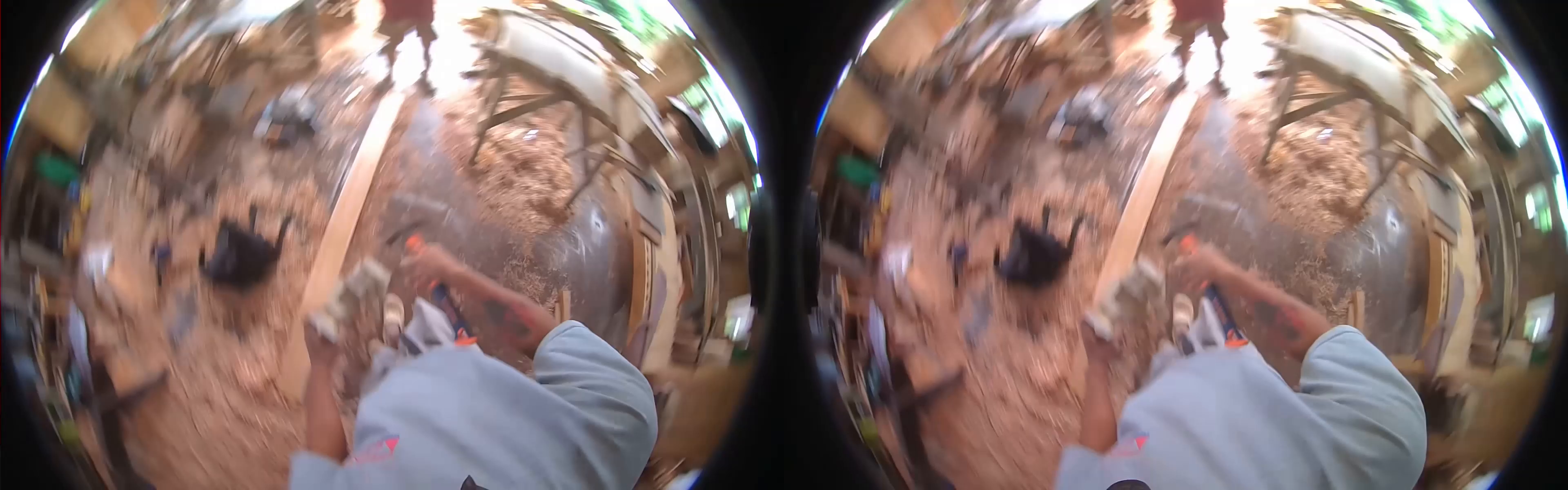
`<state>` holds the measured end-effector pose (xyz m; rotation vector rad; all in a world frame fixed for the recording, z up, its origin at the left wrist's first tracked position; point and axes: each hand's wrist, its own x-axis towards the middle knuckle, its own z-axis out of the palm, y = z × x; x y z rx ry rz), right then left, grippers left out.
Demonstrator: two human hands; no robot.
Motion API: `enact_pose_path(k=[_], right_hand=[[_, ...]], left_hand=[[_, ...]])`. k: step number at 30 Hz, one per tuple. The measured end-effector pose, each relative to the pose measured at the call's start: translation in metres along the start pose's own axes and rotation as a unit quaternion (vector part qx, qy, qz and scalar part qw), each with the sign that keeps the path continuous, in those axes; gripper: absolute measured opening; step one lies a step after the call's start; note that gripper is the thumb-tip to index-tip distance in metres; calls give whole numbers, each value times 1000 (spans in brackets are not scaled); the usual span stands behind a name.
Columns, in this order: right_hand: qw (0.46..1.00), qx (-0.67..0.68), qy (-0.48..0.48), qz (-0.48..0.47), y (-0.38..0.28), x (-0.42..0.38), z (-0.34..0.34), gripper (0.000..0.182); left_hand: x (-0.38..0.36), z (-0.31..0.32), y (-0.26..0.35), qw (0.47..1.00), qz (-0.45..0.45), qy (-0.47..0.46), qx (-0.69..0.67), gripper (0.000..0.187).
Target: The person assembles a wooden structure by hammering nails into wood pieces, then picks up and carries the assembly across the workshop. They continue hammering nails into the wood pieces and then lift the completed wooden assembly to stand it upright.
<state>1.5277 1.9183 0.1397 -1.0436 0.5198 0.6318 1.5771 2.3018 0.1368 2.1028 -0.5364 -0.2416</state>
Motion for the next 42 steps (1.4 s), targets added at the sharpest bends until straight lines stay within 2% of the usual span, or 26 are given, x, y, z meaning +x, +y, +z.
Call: enact_pose_path(k=[1, 2, 3, 5, 6, 7, 8, 9, 10, 12, 14, 15, 17, 18, 20, 22, 25, 26, 29, 31, 34, 35, 37, 38, 40, 42], right_hand=[[999, 33, -1, 38, -4, -23, -12, 60], [999, -20, 24, -34, -11, -47, 3, 63], [985, -86, 140, -50, -22, -62, 23, 52], [933, -245, 219, -146, -40, -83, 73, 34], [936, -264, 189, -133, -46, -79, 82, 34], [904, -339, 184, -184, -50, -76, 89, 33], [863, -405, 181, -241, -57, -72, 97, 33], [862, -413, 164, -243, -69, -73, 120, 33], [847, -448, 139, -251, -83, -76, 151, 35], [827, -490, 96, -260, -95, -60, 172, 36], [745, -613, 25, -262, -104, -20, 177, 35], [738, -620, 1, -267, -105, 5, 177, 35], [684, -680, -56, -260, -106, 43, 179, 39], [635, -722, -74, -265, -110, 55, 181, 40], [596, -741, -140, -275, -121, 61, 189, 41], [522, -764, -192, -327, -124, 63, 190, 43], [500, -716, -277, -401, -133, 86, 193, 51], [518, -688, -306, -406, -131, 96, 194, 53], [494, -745, -303, -330, -140, 110, 212, 50], [507, -748, -315, -290, -142, 107, 224, 47], [592, -686, -357, -226, -137, 111, 221, 46], [591, -684, -361, -228, -138, 110, 223, 46], [572, -710, -368, -183, -138, 104, 227, 46], [573, -707, -371, -183, -137, 102, 226, 46], [545, -715, -360, -248, -139, 99, 224, 47], [549, -697, -365, -283, -136, 105, 218, 47]], left_hand=[[0, -15, 31, 999, -24, 18, -38, 58], [1, -17, 21, 997, -30, 14, -67, 63], [-4, -15, 6, 995, -31, 34, -85, 71], [-11, -17, 8, 918, -87, 22, -386, 79], [-10, -9, -10, 936, -55, 43, -344, 78], [-12, -13, -8, 935, -68, 69, -342, 78], [-8, -20, -1, 967, -66, 54, -241, 79], [-6, -25, 7, 988, -63, 34, -137, 79], [-6, -26, 16, 987, -70, 49, -135, 79], [-8, -24, 27, 995, -51, 88, 13, 79], [-11, -16, 35, 985, -83, 142, -53, 77], [-11, -13, 37, 970, -99, 184, -125, 76], [-14, -10, 41, 957, -134, 232, -110, 77], [-15, -13, 48, 949, -164, 222, -150, 76], [-21, -9, 48, 933, -209, 223, -190, 75], [-20, -2, 37, 927, -210, 215, -223, 85], [-15, 7, 30, 910, -232, 271, -213, 87], [-16, 12, 32, 901, -243, 284, -219, 87], [-21, 26, 35, 861, -276, 346, -249, 92], [-25, 33, 34, 883, -231, 400, -81, 94], [-34, 0, 89, 887, -254, 382, 57, 92], [-31, -13, 102, 885, -256, 383, 60, 92], [-27, -34, 119, 915, -279, 243, 159, 85], [-24, -36, 121, 914, -282, 241, 162, 85], [-12, -44, 121, 892, -306, 59, 327, 75], [-7, -49, 107, 895, -305, 46, 323, 68]])
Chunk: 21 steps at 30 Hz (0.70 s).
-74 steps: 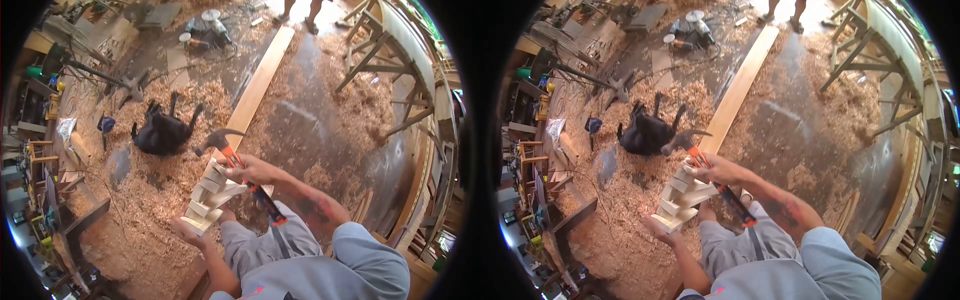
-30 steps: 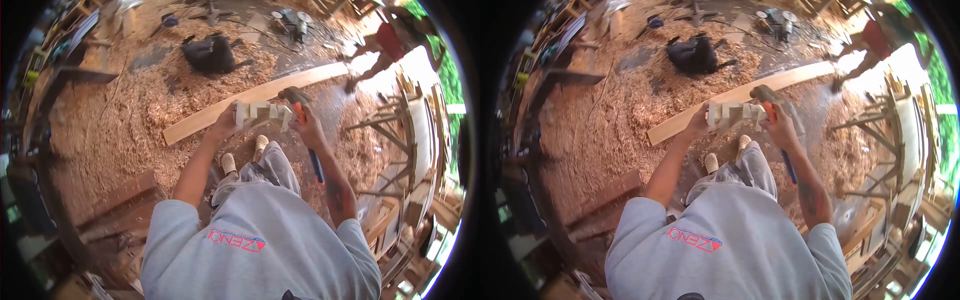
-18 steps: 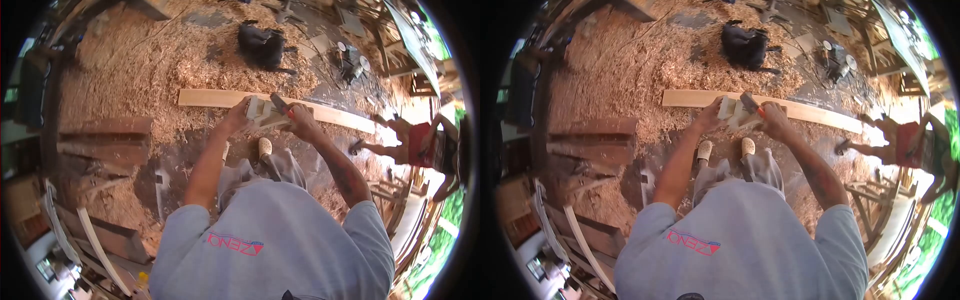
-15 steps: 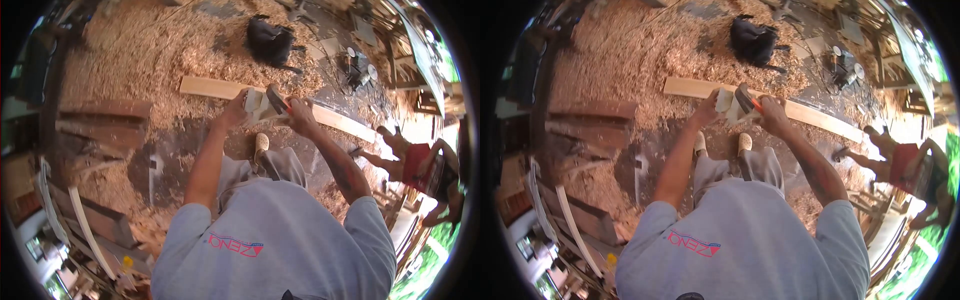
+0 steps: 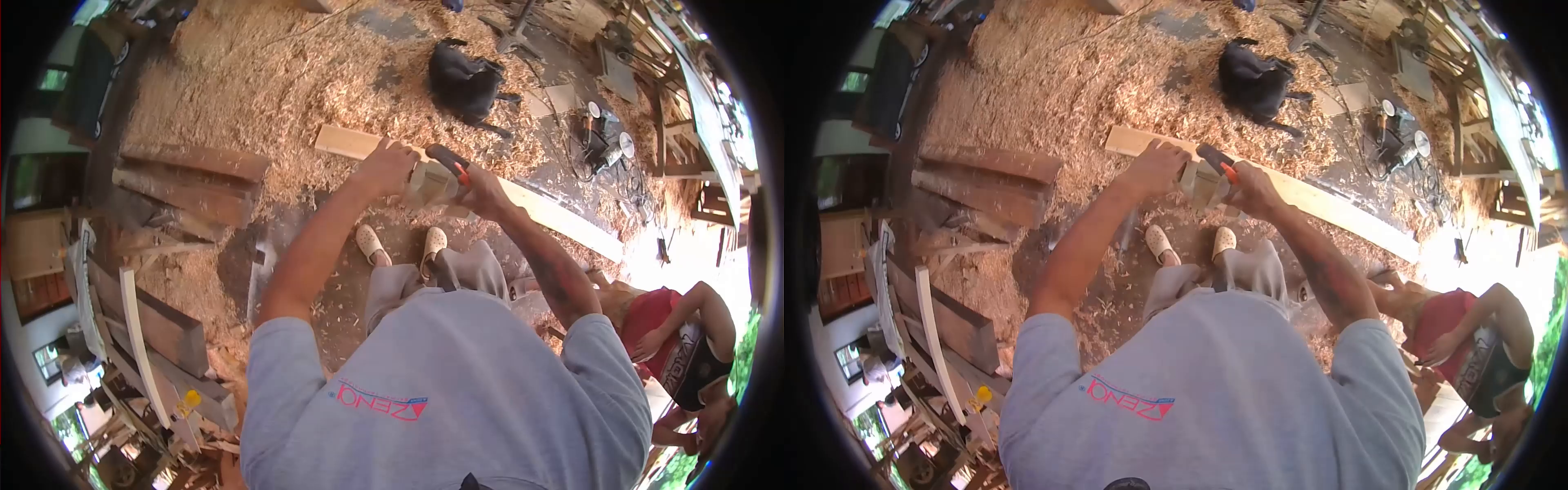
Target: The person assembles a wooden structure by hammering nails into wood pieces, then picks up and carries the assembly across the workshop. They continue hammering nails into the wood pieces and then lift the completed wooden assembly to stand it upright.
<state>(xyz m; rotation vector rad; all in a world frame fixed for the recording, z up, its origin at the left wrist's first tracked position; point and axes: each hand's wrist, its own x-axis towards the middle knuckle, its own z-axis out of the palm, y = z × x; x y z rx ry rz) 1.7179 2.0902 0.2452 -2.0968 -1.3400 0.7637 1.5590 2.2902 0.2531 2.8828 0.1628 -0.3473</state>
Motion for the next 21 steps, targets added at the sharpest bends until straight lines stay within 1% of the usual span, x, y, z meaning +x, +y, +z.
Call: enact_pose_path(k=[1, 2, 4, 5, 7, 8, 10, 11, 12, 13, 14, 16, 17, 19, 21], right_hand=[[999, 1, 19, -27, 1, -1, 1, 47], [999, -3, 28, -17, 2, -2, 3, 45], [999, 4, 31, 7, 3, -5, 0, 44], [999, 11, 24, 21, 1, -7, -1, 43], [999, 15, 33, 32, 1, -10, -1, 41], [999, 21, 28, 30, 2, -8, 0, 40], [999, 29, 25, 31, 0, -5, 1, 40], [999, 21, 31, 14, -3, -4, 0, 39], [999, 12, 35, -3, -5, -4, 2, 39], [999, 13, 35, 0, -3, -5, 6, 39], [999, 35, 31, 22, 1, 0, 11, 40], [997, 56, 28, 45, 2, 1, 11, 42], [998, 41, 26, 40, 0, -1, 7, 43], [999, 27, 24, 40, -3, -7, 3, 44], [999, 7, 21, 34, -4, -6, 3, 46]], left_hand=[[5, -3, -2, 1000, 0, -17, -6, 61], [8, -4, -4, 1000, 13, -17, -2, 61], [8, -7, -4, 1000, 24, -11, -14, 54], [8, -9, -5, 999, 33, -13, -12, 54], [7, -13, -6, 999, 18, -29, -11, 53], [9, -16, -8, 999, 23, -29, -8, 53], [9, -18, -12, 998, 10, -58, -2, 54], [9, -18, -13, 998, 14, -60, 0, 54], [7, -15, -11, 999, 23, -39, 26, 56], [6, -11, -10, 998, 31, -17, 50, 57], [10, -5, -11, 998, 33, -16, 51, 57], [16, 1, -6, 998, 58, 13, -27, 60], [18, -1, -7, 998, 62, 14, -29, 60], [20, -8, -12, 994, 55, -47, -79, 58], [21, -2, -15, 994, 68, -38, -77, 57]])
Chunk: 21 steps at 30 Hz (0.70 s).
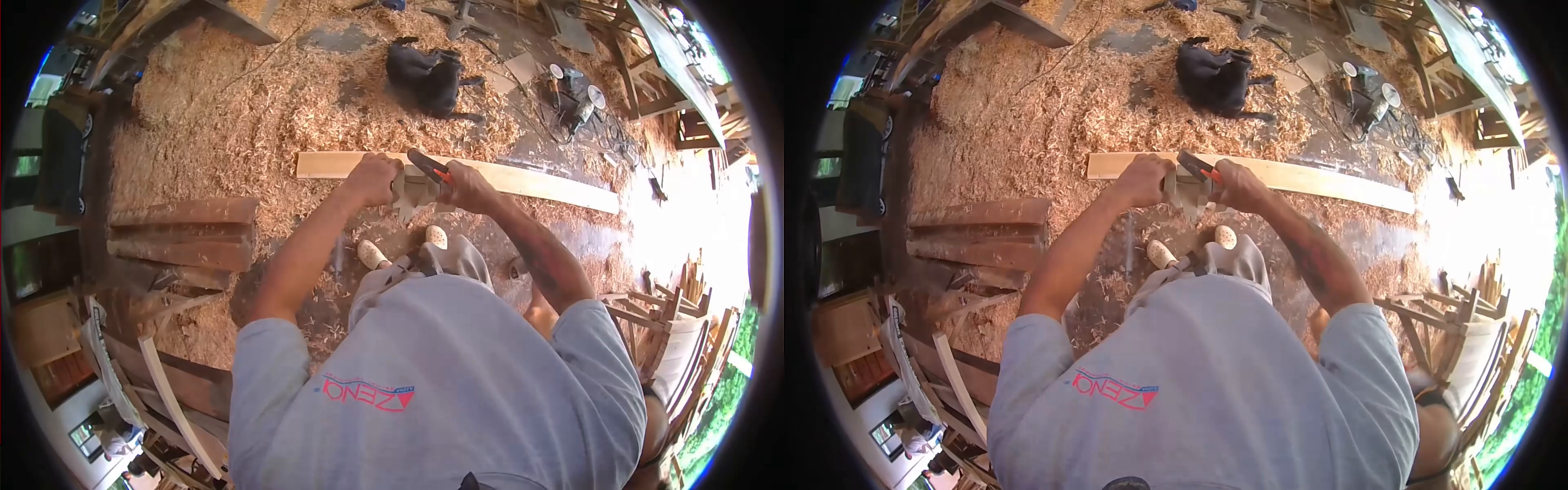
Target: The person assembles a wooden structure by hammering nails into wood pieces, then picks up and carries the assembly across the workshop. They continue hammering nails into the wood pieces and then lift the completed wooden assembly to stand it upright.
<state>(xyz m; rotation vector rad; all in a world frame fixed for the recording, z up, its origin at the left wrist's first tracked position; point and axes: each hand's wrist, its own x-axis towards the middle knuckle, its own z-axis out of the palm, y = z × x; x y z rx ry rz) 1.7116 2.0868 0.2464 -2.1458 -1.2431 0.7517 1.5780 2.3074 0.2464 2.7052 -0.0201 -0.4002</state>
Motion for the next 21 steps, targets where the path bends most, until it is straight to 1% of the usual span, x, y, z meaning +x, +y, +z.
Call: enact_pose_path(k=[2, 4, 5, 7, 8, 10, 11, 13, 14, 15, 16, 17, 19, 20, 21], right_hand=[[1000, -12, -6, -6, 0, 1, 0, 46], [1000, -21, -16, -7, 4, -3, 2, 46], [1000, -17, -3, -11, 8, -3, 6, 47], [1000, -11, 17, -15, 8, -2, 8, 47], [1000, -11, 17, -13, 7, -3, 9, 47], [1000, -10, 24, 5, 6, 1, 4, 47], [1000, -5, 29, 1, 7, 1, 3, 47], [999, 0, 30, 12, 7, 0, 3, 47], [999, 8, 31, 23, 7, 0, 3, 47], [999, 9, 32, 22, 7, 0, 3, 47], [999, 3, 38, 11, 7, 0, 4, 47], [999, -3, 43, 0, 7, 1, 4, 47], [999, -3, 49, -11, 9, 5, 3, 47], [998, -3, 53, -21, 10, 5, 3, 47], [999, -5, 49, -24, 12, 5, 3, 47]], left_hand=[[0, -4, -2, 1000, 14, 10, 2, 56], [-2, -7, 0, 1000, 8, 5, -3, 50], [0, -10, 2, 1000, 11, 1, -5, 50], [9, -15, 1, 998, -21, -64, 13, 51], [12, -11, 2, 998, -20, -64, 12, 51], [23, -7, 8, 991, 6, -36, 129, 55], [27, -7, 11, 991, 6, -33, 129, 55], [34, -6, 14, 990, -16, -67, 119, 61], [32, -6, 13, 990, -16, -66, 120, 61], [28, -5, 11, 994, -3, -37, 104, 64], [26, -2, 8, 996, 11, -9, 87, 66], [25, 0, 6, 996, 10, -8, 88, 66], [25, 0, 3, 995, 30, 43, 80, 69], [27, -1, 4, 996, 26, 45, 79, 69], [31, -4, 4, 997, 8, -5, 81, 71]])
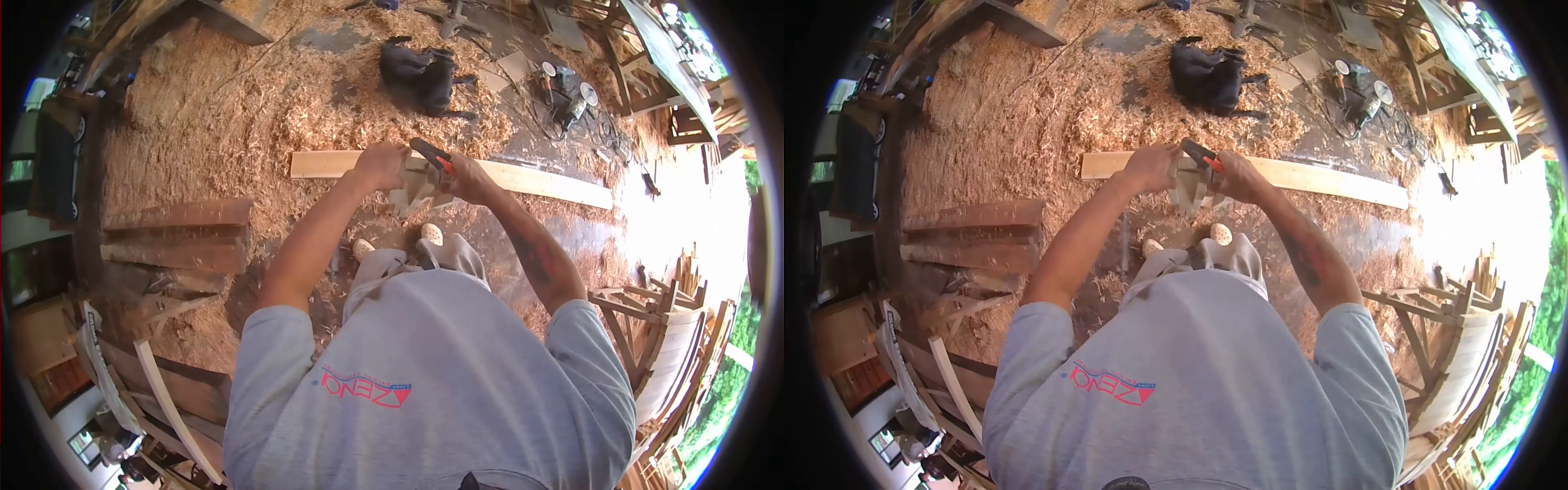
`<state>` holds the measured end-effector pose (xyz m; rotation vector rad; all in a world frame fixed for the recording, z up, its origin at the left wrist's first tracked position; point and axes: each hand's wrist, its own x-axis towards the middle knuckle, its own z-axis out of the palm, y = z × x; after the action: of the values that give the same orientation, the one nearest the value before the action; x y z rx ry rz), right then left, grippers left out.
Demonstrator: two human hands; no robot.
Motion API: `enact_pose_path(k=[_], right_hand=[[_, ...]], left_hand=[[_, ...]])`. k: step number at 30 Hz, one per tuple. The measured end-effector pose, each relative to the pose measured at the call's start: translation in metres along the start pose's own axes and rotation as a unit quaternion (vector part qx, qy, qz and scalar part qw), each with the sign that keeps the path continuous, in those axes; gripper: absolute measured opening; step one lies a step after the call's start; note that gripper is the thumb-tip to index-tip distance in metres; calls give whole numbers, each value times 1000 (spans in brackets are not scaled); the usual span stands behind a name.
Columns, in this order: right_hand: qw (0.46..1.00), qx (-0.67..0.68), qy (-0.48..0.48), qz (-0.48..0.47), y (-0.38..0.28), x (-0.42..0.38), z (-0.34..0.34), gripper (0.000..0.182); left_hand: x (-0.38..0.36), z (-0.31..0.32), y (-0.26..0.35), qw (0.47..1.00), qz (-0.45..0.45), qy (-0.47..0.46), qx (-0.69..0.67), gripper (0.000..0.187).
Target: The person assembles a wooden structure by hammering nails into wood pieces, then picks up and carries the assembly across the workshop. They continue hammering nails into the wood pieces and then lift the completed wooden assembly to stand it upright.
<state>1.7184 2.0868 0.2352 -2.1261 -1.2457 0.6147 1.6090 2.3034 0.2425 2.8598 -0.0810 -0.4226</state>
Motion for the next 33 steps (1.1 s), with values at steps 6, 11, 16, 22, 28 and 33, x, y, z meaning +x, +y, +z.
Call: enact_pose_path(k=[6, 11, 16, 22, 28, 33], right_hand=[[999, 38, 4, -8, 10, 5, 3, 46], [999, 22, 24, -8, 5, 4, 2, 43], [997, 56, 11, 42, 9, 5, 11, 42], [998, 50, 20, 28, 5, 5, 4, 41], [996, 53, 51, 52, 7, 13, 8, 39], [996, 69, 56, 30, 15, 19, 5, 37]], left_hand=[[7, -10, 8, 998, -42, -47, -12, 70], [20, -4, -2, 986, -102, -54, -123, 53], [24, -2, -2, 986, -129, -35, -100, 36], [26, 1, -3, 982, -144, -36, -117, 33], [17, -18, -15, 981, -79, -95, -149, 56], [12, -8, -8, 996, -32, -19, -84, 51]])
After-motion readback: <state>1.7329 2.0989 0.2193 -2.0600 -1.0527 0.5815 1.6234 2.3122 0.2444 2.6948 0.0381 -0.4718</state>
